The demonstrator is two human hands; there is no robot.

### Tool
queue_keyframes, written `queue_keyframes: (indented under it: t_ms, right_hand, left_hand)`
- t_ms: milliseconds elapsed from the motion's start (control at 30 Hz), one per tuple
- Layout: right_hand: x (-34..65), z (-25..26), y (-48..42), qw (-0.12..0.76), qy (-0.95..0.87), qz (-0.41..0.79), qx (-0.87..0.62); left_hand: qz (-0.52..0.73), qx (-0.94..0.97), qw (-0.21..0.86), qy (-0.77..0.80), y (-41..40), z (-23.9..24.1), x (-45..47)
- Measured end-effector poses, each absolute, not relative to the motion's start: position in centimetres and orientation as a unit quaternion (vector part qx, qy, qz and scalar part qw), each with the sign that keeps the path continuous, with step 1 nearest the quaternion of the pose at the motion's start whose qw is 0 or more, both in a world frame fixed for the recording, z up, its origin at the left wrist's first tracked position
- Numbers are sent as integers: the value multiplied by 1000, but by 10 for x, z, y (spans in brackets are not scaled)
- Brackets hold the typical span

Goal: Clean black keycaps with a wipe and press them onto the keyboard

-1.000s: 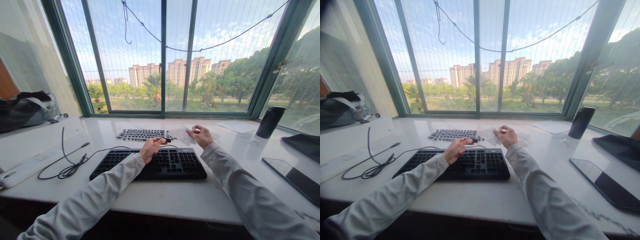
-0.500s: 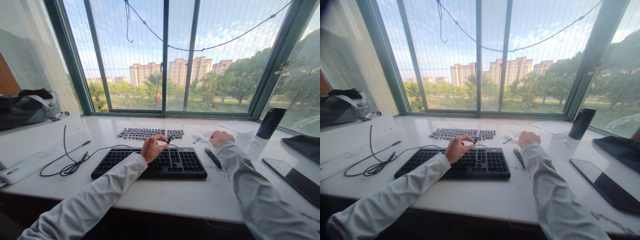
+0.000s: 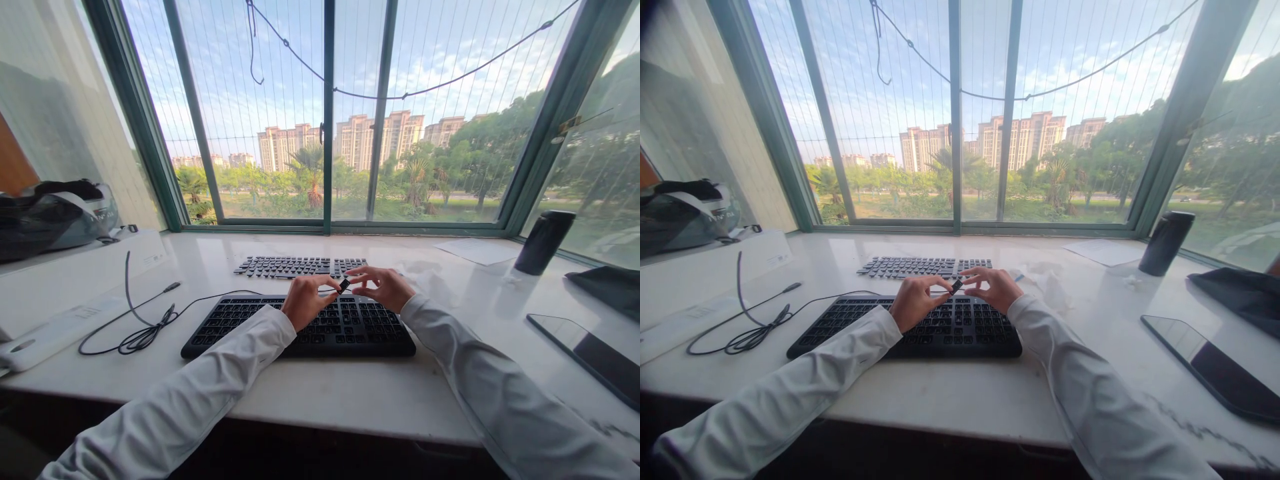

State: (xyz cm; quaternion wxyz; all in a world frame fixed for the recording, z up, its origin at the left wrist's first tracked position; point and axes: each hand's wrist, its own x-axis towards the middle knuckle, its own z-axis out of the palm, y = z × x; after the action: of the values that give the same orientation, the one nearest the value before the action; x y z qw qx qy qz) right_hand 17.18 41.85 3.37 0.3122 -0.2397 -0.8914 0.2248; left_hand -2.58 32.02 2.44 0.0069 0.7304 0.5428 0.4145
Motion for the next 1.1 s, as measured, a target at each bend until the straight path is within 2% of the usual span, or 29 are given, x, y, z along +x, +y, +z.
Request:
queue_keyframes:
  t_ms: [233,433,533,833,1033,1100]
  right_hand:
    - [166,31,416,344,-862,305,-216]
    - [170,37,419,331,-861,301,-242]
    - [181,41,428,282,-864,314,-273]
    - [224,58,446,34,-860,364,-357]
    - [233,62,438,1,-828,392,-400]
    - [233,60,439,-36,-834,377,-401]
  left_hand:
    - [418,727,20,544,319,23,-23]
    - [408,721,27,560,317,25,-22]
    - [374,749,28,545,314,26,-20]
    - [194,838,21,510,304,21,-13]
    - [145,846,14,513,307,19,-15]
    - [132,844,14,519,307,22,-16]
